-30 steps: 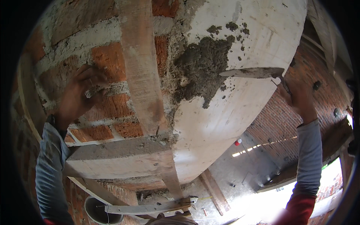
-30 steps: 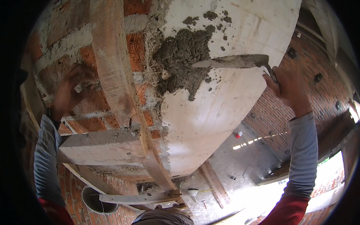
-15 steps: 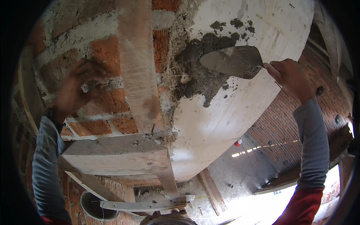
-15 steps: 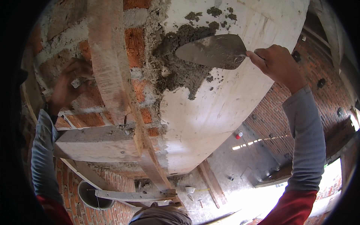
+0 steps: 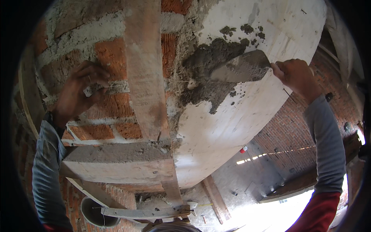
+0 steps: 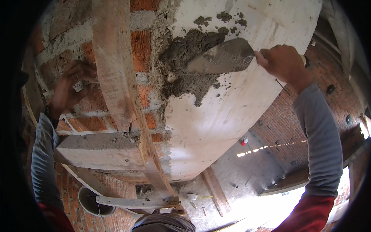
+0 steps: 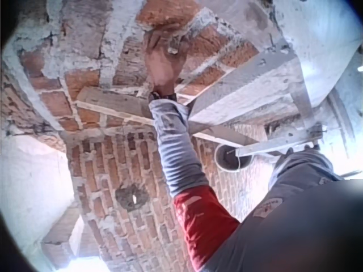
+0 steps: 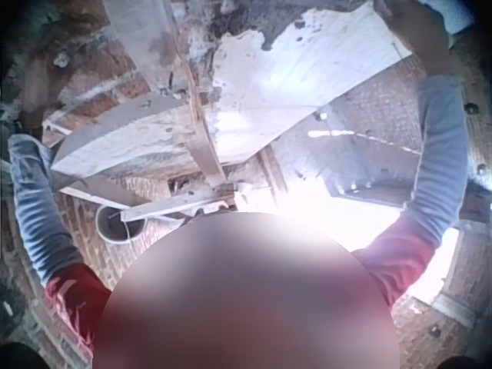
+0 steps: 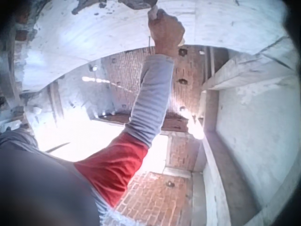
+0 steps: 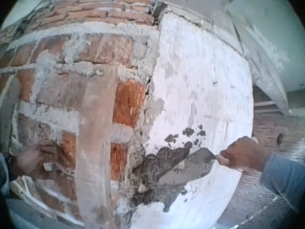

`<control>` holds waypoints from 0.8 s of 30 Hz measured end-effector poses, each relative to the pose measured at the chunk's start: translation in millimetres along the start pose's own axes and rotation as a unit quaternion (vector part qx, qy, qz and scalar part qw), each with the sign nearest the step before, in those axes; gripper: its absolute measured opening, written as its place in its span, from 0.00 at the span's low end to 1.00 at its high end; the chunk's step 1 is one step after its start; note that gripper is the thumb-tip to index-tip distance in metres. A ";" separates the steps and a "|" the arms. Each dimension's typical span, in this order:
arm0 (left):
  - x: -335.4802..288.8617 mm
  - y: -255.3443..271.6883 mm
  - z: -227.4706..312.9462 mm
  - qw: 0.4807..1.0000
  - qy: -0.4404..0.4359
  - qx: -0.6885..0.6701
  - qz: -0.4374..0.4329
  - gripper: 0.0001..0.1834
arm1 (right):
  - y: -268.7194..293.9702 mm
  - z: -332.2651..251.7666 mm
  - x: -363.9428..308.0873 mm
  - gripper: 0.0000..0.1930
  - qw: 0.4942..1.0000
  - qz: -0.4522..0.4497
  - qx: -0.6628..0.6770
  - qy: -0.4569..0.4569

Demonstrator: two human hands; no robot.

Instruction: The person scoops mortar from a bucket with a trowel and applies it to a brick wall, smoothing the surface. The person also places a small white rectangular object into the mortar and continues to spread and level the material.

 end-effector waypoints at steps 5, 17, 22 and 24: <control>1.7 -0.5 -1.5 1.000 0.021 -0.012 -0.011 0.14 | -9.8 -8.0 -3.6 0.24 1.000 -0.003 -0.018 -0.003; 0.0 5.8 -0.3 1.000 0.007 -0.028 0.008 0.10 | 46.5 54.2 -52.4 0.18 0.982 0.141 -0.117 0.035; 4.5 2.1 -0.6 0.999 0.024 -0.027 -0.004 0.11 | 42.3 17.4 -34.9 0.20 0.987 0.107 -0.106 0.063; 4.0 3.6 0.2 1.000 0.022 -0.022 0.001 0.11 | 43.8 0.1 -18.8 0.20 0.984 0.115 -0.117 0.072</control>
Point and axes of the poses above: each hand's wrist, its own x-axis towards the middle knuckle, its own y-axis out of the back of the hand, z = x × y, the point moved 10 cm from there along x, towards the middle knuckle, and after that the axes turned 7 degrees about y, right-handed, at the moved point
